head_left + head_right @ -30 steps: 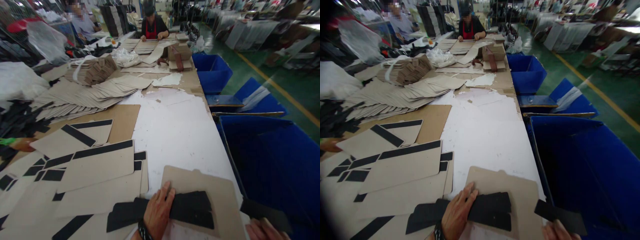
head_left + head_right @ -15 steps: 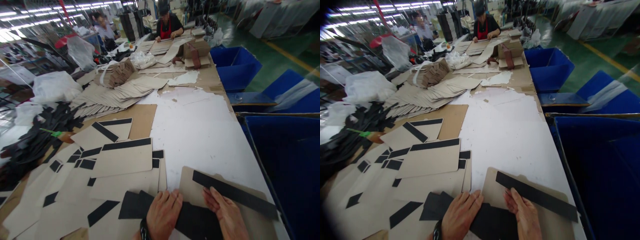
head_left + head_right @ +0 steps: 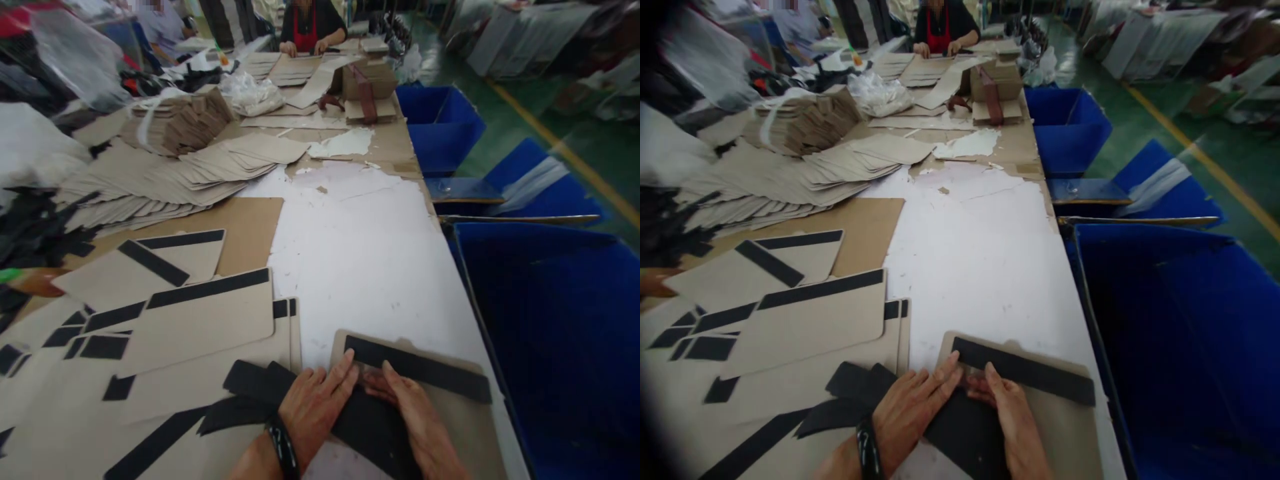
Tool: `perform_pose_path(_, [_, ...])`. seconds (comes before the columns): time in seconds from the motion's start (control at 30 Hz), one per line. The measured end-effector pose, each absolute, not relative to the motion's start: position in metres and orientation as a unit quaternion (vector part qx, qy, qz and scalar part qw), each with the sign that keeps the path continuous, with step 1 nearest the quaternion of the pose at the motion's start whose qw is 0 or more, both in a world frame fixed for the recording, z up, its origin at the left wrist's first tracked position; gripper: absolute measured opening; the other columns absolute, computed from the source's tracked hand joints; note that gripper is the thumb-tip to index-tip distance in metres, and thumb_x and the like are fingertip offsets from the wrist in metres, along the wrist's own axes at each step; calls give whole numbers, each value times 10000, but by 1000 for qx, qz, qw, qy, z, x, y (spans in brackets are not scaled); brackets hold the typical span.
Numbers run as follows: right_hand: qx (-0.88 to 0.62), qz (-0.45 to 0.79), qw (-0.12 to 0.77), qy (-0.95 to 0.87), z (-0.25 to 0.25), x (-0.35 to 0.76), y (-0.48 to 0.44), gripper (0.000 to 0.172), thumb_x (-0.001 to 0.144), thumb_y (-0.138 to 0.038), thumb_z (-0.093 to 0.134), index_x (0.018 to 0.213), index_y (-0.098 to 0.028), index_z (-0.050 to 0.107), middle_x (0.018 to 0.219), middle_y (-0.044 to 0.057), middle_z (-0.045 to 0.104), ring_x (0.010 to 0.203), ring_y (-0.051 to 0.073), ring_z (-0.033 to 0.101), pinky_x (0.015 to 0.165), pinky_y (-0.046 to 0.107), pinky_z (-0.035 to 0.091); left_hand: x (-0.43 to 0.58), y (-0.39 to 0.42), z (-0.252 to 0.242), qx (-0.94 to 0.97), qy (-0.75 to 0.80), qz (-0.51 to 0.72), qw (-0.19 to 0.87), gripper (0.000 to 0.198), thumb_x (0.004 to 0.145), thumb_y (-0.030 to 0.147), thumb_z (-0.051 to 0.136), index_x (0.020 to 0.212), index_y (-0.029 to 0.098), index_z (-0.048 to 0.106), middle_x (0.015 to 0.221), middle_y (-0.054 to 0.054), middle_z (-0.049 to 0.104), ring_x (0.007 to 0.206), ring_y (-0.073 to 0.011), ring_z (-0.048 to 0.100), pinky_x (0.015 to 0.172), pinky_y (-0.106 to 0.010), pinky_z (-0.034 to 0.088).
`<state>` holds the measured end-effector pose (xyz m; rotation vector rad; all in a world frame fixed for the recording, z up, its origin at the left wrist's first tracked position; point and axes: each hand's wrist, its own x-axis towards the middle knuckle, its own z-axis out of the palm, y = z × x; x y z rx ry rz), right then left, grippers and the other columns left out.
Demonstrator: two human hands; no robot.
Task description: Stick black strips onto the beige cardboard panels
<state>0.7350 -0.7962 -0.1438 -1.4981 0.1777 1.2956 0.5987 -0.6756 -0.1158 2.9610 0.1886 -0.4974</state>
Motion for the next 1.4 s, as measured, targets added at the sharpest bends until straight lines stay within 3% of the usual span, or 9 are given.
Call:
perform_pose_path(0.23, [-613, 549, 561, 88, -143, 737, -793, 597, 507, -697, 680, 640, -115, 691, 717, 136, 696, 755, 278, 662, 852, 409, 472, 600, -675, -132, 961, 75, -239, 118, 826, 698, -86, 376, 1425, 250, 176, 1487, -76, 176, 987, -183, 574, 844, -352, 483])
perform_pose_path(0.4, [-628, 508, 563, 175, -135, 741, -823, 554, 522, -656, 706, 744, -153, 647, 833, 105, 708, 818, 248, 660, 812, 345, 492, 599, -677, -118, 961, 54, -243, 118, 694, 771, -22, 374, 1415, 173, 205, 1479, -110, 195, 929, -177, 584, 803, -336, 494])
perform_pose_path(0.5, [-632, 453, 570, 265, -137, 752, -843, 588, 453, -602, 766, 817, -171, 602, 882, 108, 703, 840, 263, 655, 656, 313, 525, 600, -678, -113, 969, 48, -221, 101, 587, 834, 47, 383, 1396, 152, 249, 1477, -110, 215, 873, -164, 590, 768, -316, 501])
perform_pose_path(0.6, [-634, 437, 563, 299, -136, 760, -849, 636, 342, -525, 821, 823, -188, 575, 819, 106, 705, 770, 272, 663, 542, 298, 517, 598, -680, -114, 975, 64, -198, 74, 539, 871, 83, 390, 1388, 163, 262, 1460, -118, 268, 866, -158, 589, 749, -301, 499])
perform_pose_path(0.73, [-625, 419, 588, 298, -132, 760, -844, 667, 274, -459, 850, 823, -201, 574, 745, 84, 704, 702, 239, 662, 532, 265, 520, 595, -684, -120, 979, 87, -176, 53, 554, 879, 91, 408, 1399, 174, 235, 1454, -129, 279, 876, -163, 584, 763, -325, 503])
perform_pose_path(1.1, [-680, 433, 524, 274, -143, 757, -837, 619, 345, -508, 806, 802, -137, 616, 856, 163, 694, 815, 282, 656, 557, 285, 528, 594, -683, -129, 975, 121, -182, 38, 629, 817, 19, 403, 1405, 164, 234, 1487, -99, 187, 851, -159, 589, 757, -332, 523])
perform_pose_path(1.3, [-663, 391, 584, 258, -141, 752, -837, 520, 475, -519, 791, 780, -174, 550, 765, 74, 694, 752, 231, 659, 515, 251, 493, 596, -680, -127, 971, 118, -201, 47, 760, 694, -104, 326, 1402, 166, 261, 1479, -77, 200, 920, -165, 600, 818, -330, 512])
perform_pose_path(1.4, [-646, 351, 623, 265, -144, 756, -844, 480, 530, -514, 774, 763, -193, 504, 644, -11, 642, 581, 158, 621, 464, 228, 460, 596, -676, -131, 974, 126, -184, 37, 835, 642, -140, 280, 1403, 203, 268, 1483, -42, 187, 960, -150, 596, 850, -300, 495])
